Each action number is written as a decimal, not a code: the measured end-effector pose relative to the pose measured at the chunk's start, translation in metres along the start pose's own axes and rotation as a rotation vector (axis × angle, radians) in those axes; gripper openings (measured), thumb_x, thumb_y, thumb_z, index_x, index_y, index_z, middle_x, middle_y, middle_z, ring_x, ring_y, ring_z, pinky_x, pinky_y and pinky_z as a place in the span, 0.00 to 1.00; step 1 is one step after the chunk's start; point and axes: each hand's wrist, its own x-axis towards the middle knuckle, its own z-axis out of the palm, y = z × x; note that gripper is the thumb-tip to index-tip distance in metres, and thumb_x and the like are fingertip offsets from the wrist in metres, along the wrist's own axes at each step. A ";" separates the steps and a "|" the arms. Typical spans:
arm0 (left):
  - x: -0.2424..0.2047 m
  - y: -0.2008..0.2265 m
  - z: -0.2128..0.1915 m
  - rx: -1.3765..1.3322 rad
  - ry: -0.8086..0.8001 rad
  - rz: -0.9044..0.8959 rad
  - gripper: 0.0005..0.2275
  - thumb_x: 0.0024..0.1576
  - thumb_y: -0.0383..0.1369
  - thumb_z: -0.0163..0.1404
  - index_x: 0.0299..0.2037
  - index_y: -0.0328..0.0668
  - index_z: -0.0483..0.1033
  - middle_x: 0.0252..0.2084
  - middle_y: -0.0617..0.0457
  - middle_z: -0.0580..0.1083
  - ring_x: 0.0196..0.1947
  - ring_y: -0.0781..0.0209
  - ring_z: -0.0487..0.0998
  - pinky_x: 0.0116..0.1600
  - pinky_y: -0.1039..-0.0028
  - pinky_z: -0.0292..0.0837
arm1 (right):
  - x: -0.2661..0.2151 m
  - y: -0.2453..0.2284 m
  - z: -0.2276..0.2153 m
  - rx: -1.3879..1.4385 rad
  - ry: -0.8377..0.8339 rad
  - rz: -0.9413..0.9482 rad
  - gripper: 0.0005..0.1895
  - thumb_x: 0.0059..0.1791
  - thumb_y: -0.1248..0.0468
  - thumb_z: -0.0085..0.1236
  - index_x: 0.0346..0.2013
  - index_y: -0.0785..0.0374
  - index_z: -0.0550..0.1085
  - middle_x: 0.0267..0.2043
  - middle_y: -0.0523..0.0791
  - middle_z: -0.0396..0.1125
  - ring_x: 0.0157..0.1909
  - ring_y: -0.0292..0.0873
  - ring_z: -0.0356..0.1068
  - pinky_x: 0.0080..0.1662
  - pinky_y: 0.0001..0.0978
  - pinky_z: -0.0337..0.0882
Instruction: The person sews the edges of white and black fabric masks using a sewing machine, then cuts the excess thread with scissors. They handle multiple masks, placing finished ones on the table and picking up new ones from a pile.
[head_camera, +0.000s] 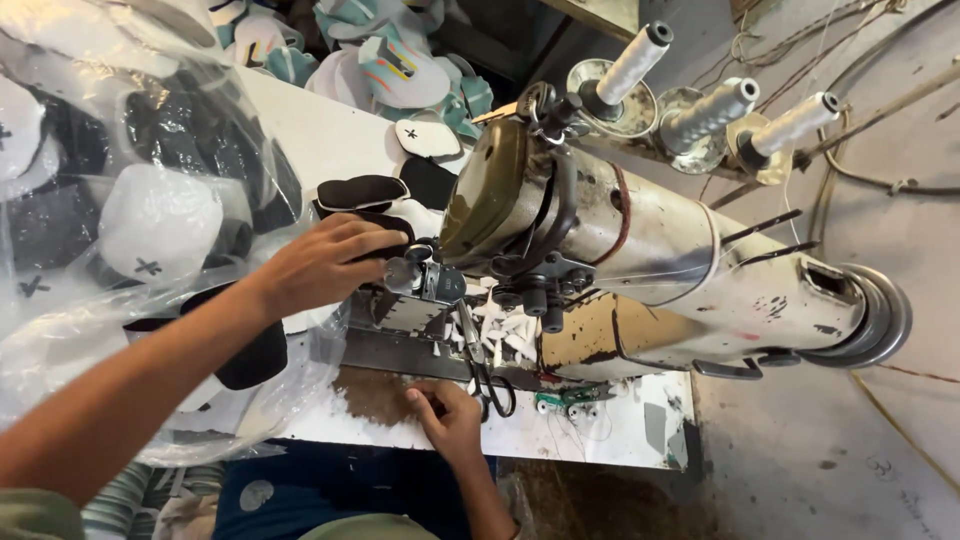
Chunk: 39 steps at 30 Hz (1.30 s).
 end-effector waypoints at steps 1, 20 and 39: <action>-0.005 0.004 0.002 0.018 0.083 -0.053 0.06 0.48 0.30 0.59 0.33 0.43 0.77 0.60 0.50 0.70 0.57 0.52 0.73 0.62 0.61 0.67 | 0.002 -0.003 0.000 -0.041 -0.010 0.016 0.10 0.50 0.59 0.66 0.37 0.64 0.82 0.28 0.44 0.74 0.28 0.35 0.72 0.33 0.27 0.72; -0.046 0.160 0.027 0.515 0.169 -0.536 0.12 0.44 0.28 0.59 0.39 0.33 0.78 0.42 0.39 0.78 0.47 0.42 0.78 0.54 0.54 0.70 | -0.003 -0.064 0.023 0.674 -0.250 0.239 0.24 0.54 0.56 0.51 0.62 0.61 0.66 0.58 0.38 0.69 0.57 0.32 0.70 0.54 0.26 0.72; -0.048 0.172 0.066 -0.779 0.617 -1.087 0.07 0.56 0.26 0.59 0.44 0.38 0.81 0.40 0.49 0.79 0.37 0.63 0.84 0.41 0.76 0.80 | 0.037 -0.046 -0.004 0.620 -0.082 0.262 0.08 0.52 0.67 0.62 0.44 0.67 0.76 0.38 0.43 0.74 0.40 0.36 0.73 0.46 0.31 0.74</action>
